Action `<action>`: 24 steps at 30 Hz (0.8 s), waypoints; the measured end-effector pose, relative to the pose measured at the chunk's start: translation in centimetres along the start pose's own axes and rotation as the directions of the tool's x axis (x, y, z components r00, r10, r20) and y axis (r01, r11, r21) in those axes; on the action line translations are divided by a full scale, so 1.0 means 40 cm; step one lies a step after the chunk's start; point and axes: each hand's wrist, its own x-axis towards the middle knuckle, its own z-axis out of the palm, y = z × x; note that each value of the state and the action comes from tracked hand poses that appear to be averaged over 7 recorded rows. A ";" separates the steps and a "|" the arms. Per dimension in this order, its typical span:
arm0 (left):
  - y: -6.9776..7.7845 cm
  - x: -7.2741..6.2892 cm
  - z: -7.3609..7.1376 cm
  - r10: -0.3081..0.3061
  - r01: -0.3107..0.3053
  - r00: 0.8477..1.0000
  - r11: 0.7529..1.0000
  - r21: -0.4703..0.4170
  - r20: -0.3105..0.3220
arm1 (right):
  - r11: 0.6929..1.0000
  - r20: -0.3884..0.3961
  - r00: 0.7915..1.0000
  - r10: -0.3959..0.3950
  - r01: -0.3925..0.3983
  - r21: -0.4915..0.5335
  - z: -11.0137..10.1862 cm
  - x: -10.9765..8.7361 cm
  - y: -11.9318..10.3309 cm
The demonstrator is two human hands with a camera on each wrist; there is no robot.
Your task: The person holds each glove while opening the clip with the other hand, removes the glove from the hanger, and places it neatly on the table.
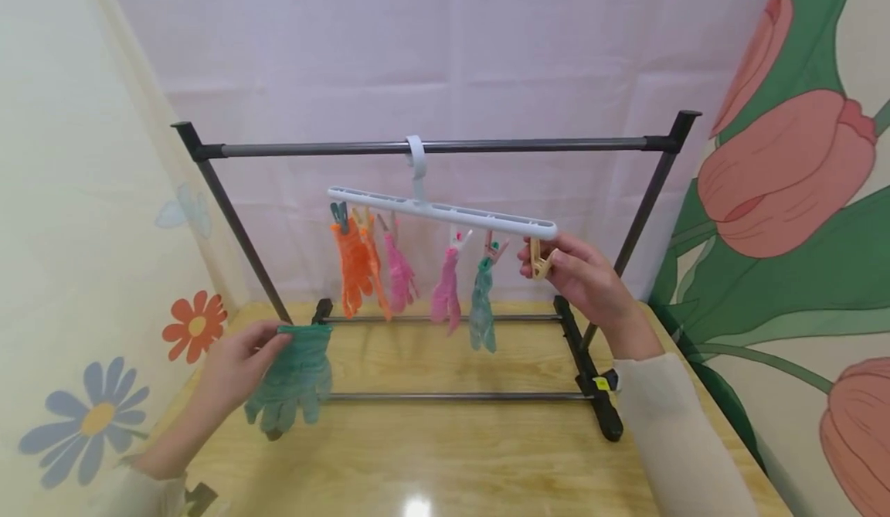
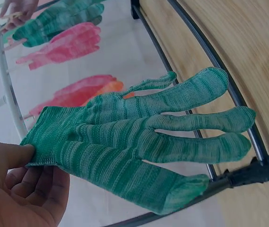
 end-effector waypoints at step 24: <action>-0.101 -0.024 -0.078 -0.071 0.071 0.997 0.993 0.096 -0.007 | 1.000 0.021 1.000 0.020 -0.020 0.020 0.000 0.001 -0.006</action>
